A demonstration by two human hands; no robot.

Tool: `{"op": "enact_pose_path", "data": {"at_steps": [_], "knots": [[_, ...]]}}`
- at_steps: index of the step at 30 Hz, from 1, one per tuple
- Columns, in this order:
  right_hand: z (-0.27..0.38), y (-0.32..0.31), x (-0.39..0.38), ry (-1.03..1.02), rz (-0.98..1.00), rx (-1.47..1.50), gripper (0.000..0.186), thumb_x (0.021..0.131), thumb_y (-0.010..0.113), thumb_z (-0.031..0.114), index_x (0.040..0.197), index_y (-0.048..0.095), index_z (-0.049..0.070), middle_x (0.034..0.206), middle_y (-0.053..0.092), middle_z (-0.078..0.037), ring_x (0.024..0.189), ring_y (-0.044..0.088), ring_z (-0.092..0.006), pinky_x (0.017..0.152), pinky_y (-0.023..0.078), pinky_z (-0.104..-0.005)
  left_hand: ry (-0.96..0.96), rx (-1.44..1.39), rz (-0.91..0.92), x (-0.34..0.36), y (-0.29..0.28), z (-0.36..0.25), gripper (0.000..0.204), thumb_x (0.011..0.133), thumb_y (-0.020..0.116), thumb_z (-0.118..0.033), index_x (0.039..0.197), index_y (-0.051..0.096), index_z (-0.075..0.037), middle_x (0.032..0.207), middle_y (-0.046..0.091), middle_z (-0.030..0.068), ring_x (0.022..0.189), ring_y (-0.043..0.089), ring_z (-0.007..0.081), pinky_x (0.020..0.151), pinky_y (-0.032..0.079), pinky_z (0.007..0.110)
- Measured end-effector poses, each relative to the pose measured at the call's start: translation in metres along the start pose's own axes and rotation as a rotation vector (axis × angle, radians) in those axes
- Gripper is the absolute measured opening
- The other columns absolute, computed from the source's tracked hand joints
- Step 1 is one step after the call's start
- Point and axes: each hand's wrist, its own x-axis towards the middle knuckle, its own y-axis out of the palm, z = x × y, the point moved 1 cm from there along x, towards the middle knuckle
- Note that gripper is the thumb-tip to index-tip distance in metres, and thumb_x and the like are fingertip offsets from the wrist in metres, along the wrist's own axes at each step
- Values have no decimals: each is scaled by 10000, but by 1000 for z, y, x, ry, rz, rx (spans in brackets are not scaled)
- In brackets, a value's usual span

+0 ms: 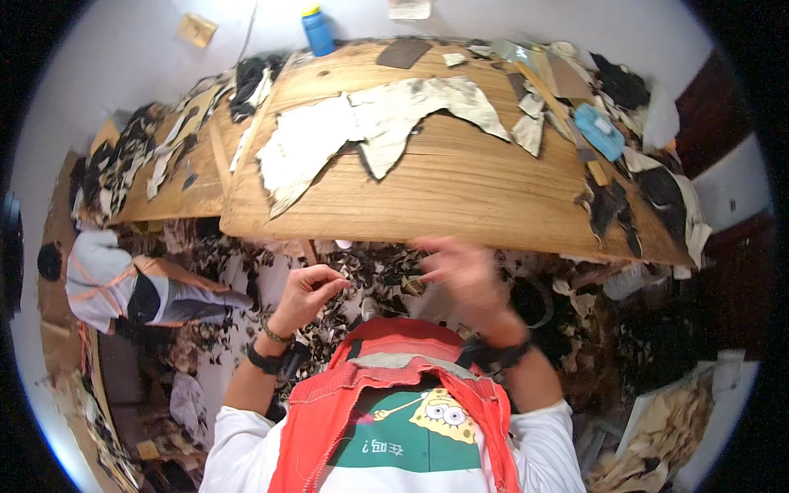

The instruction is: Manually sewing together pieces of leather and fur using a needle and thread at a workshop table.

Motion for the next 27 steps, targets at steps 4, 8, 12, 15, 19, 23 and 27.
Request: {"op": "enact_pose_path", "data": {"at_steps": [4, 8, 12, 15, 19, 23, 27], "knots": [[5, 76, 15, 342, 317, 110, 304, 941, 640, 161, 1214, 656, 29, 947, 694, -30, 824, 561, -57, 756, 485, -219, -16, -76, 54, -1, 18, -18, 122, 921, 692, -108, 888, 713, 8, 751, 642, -33, 699, 528, 28, 610, 424, 200], [0, 64, 23, 319, 274, -146, 320, 915, 700, 183, 1179, 651, 9, 683, 527, 78, 661, 432, -18, 595, 380, -225, -125, -301, 20, -13, 15, -12, 166, 935, 690, -150, 919, 711, 13, 748, 620, -54, 678, 488, 16, 580, 378, 195], [-24, 77, 21, 277, 278, -175, 361, 892, 739, 206, 1173, 649, -3, 615, 427, 104, 597, 373, -24, 545, 325, -235, -123, -252, 12, -18, 22, -5, 171, 946, 671, -153, 923, 719, 9, 738, 616, -61, 676, 478, 13, 572, 363, 196], [-34, 85, 22, 247, 341, 54, 261, 923, 686, 174, 1106, 663, -11, 694, 573, 34, 706, 498, -34, 636, 410, -214, -71, -240, -27, -19, 19, -3, 166, 945, 666, -146, 926, 722, 9, 737, 615, -59, 681, 487, 14, 575, 370, 198], [-37, 78, 22, 299, 436, -14, 209, 993, 555, 158, 890, 633, -6, 815, 620, -10, 797, 562, -81, 845, 512, -267, -166, -398, -9, -24, 8, 4, 170, 953, 645, -165, 894, 716, -23, 666, 558, -79, 589, 401, -4, 517, 293, 190], [-36, 75, 26, -217, 140, 151, 279, 1003, 488, 133, 741, 529, 49, 591, 390, 37, 632, 502, -97, 941, 526, -374, -364, -660, -64, -30, 11, 22, 157, 950, 646, -172, 880, 698, -42, 642, 527, -87, 541, 366, 6, 491, 257, 187], [-41, 70, 35, 169, 244, 985, 289, 1018, 492, 242, 779, 529, 84, 511, 314, 53, 467, 373, -83, 885, 529, -398, -435, -725, 25, -39, 24, 39, 150, 942, 661, -180, 870, 681, -50, 673, 565, -73, 518, 355, 0, 465, 243, 192]]}}
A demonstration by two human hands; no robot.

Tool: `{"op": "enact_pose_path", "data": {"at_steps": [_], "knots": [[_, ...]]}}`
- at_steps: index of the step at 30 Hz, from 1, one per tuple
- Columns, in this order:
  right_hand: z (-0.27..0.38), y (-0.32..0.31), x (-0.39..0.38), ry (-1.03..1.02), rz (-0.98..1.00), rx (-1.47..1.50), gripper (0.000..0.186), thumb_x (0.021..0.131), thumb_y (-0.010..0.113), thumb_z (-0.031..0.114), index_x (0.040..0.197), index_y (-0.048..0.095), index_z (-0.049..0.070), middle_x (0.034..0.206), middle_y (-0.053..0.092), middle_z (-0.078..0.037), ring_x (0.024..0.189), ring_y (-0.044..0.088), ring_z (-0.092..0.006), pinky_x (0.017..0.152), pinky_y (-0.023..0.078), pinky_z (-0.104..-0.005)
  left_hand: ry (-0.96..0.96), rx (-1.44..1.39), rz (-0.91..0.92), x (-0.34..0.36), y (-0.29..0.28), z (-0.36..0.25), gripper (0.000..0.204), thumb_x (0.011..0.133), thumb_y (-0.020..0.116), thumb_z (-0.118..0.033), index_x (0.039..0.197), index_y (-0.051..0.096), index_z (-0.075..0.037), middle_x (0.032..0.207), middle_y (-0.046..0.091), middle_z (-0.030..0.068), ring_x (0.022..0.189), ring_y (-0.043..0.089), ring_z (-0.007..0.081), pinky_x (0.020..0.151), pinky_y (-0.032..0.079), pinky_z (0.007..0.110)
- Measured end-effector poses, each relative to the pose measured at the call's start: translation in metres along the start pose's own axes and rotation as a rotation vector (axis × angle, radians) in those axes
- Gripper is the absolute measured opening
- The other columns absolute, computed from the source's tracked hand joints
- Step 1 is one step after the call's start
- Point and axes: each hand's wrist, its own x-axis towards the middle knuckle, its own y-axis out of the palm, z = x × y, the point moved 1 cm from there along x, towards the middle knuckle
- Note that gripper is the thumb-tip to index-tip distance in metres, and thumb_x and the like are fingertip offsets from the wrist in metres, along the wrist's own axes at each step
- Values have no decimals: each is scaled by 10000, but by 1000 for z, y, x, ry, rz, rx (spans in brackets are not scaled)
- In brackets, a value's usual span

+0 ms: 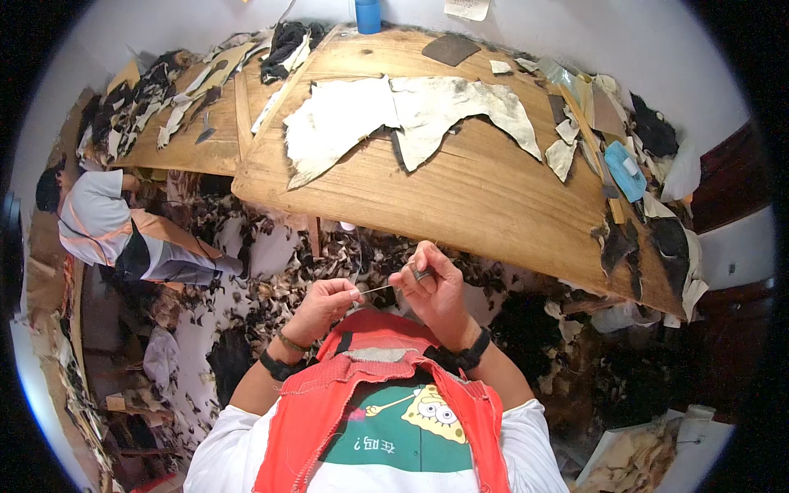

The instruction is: Manually sewing together pieces of leather and fur using a needle and thread at a workshop table.

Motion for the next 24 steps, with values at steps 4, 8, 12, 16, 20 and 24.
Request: {"op": "enact_pose_path", "data": {"at_steps": [4, 8, 12, 16, 20, 24], "knots": [[10, -6, -4, -42, -313, -245, 253, 992, 552, 210, 792, 599, 64, 545, 435, 50, 482, 368, -53, 620, 444, -304, 126, 39, -217, -13, -11, 6, 137, 941, 663, -165, 868, 710, -58, 668, 558, -97, 542, 368, -23, 474, 256, 174], [-5, 0, -13, -22, -146, -1548, 218, 927, 617, 184, 830, 690, 3, 642, 624, -99, 608, 577, -100, 578, 471, -293, 264, 127, -334, -23, -12, 10, 163, 939, 666, -185, 867, 716, -47, 689, 600, -74, 546, 396, -9, 487, 285, 185], [-17, 7, -17, 126, 183, -1811, 207, 918, 611, 184, 826, 680, 11, 628, 589, -134, 598, 551, -84, 567, 454, -294, 344, 174, -407, -30, -22, 17, 178, 941, 663, -197, 849, 706, -51, 635, 533, -94, 520, 358, -5, 473, 255, 193], [-13, 6, -17, 312, 47, -1395, 224, 920, 602, 189, 808, 660, 4, 592, 544, -72, 591, 521, -85, 544, 421, -293, 339, 35, -489, -38, -49, 25, 187, 975, 616, -200, 857, 664, -62, 565, 418, -100, 486, 297, 10, 456, 218, 208], [-14, 6, -16, 303, 11, -1532, 257, 928, 581, 201, 785, 636, -6, 606, 546, -56, 593, 498, -99, 555, 418, -297, 286, -74, -624, -36, -62, 35, 164, 969, 625, -187, 866, 667, -66, 621, 496, -92, 520, 387, 10, 474, 295, 200], [-19, 12, -16, 276, 132, -1499, 283, 933, 568, 212, 780, 629, -18, 612, 563, -78, 587, 508, -123, 558, 426, -314, 662, 881, -922, -36, -47, 23, 205, 918, 671, -115, 1081, 623, -1, 902, 627, 7, 726, 572, 79, 666, 476, 250]]}}
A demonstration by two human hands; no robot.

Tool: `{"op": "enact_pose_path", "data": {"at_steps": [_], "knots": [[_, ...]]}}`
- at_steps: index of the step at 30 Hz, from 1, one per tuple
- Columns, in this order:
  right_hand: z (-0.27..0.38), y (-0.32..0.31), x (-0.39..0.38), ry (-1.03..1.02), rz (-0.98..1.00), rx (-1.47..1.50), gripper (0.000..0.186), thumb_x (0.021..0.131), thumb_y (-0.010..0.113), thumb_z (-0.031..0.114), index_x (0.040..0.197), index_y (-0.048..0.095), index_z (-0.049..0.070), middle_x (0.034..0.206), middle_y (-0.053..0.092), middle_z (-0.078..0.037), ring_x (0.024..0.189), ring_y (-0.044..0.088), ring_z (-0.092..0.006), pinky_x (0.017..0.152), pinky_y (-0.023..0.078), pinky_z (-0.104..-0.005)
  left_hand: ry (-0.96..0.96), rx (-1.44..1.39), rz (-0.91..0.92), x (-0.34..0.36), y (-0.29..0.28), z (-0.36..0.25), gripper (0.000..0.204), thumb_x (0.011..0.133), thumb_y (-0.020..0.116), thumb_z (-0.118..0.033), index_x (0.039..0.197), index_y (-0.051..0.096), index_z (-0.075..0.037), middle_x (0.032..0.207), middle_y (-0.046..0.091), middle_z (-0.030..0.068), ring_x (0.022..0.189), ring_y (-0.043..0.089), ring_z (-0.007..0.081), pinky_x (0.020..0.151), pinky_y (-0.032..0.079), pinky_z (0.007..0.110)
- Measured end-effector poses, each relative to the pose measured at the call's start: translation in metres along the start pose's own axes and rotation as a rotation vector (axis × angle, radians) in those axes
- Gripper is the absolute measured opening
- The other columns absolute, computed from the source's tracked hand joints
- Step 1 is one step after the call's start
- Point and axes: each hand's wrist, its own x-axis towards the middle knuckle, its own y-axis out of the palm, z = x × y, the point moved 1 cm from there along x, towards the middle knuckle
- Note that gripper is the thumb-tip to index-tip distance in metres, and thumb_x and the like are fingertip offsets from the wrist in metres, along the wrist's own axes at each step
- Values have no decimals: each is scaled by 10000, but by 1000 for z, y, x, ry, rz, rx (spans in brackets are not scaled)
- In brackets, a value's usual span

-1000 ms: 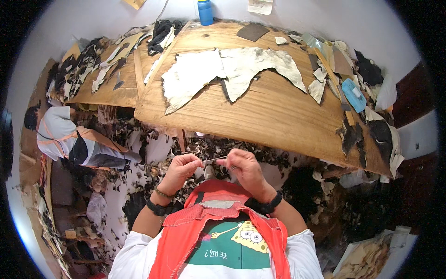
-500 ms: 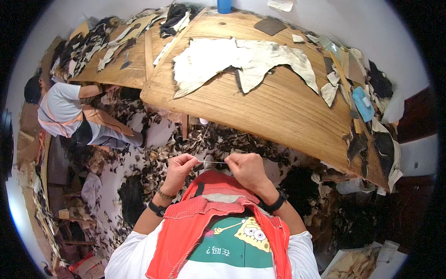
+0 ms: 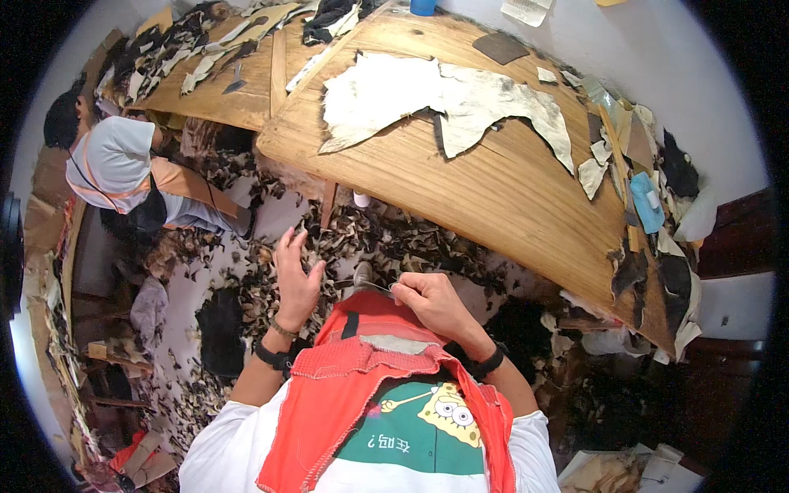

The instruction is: Manually sewing together pieces of leather and fur using a needle and thread at a workshop table.

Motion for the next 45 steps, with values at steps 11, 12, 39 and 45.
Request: {"op": "enact_pose_path", "data": {"at_steps": [11, 12, 39, 45], "knots": [[0, 15, 7, 165, 19, -20, 273, 943, 564, 205, 865, 673, -33, 627, 605, -119, 578, 559, -155, 570, 455, -336, -305, -710, 700, -31, 33, -35, 113, 934, 642, -89, 933, 703, 7, 814, 647, -22, 752, 558, 51, 661, 456, 212], [1, 15, 7, 124, 22, 9, 273, 943, 564, 205, 865, 673, -33, 627, 605, -119, 578, 559, -155, 570, 455, -336, -298, -728, 627, -31, 30, -29, 129, 932, 647, -98, 884, 703, 8, 765, 639, -37, 720, 548, 42, 649, 450, 212], [-2, 10, 11, 285, 267, 287, 307, 1009, 532, 245, 780, 572, 45, 657, 432, 92, 617, 369, -27, 540, 310, -225, -633, -1845, 485, -28, 27, 13, 194, 1015, 530, -237, 917, 537, -70, 1060, 681, 120, 712, 604, 118, 575, 482, 234], [-4, 12, 10, 257, 267, 252, 307, 1003, 531, 232, 766, 560, 39, 650, 433, 81, 614, 373, -34, 530, 310, -235, -641, -1707, 517, -24, 28, 0, 212, 1030, 508, -245, 886, 515, -90, 699, 433, -30, 542, 349, 56, 470, 278, 207]]}}
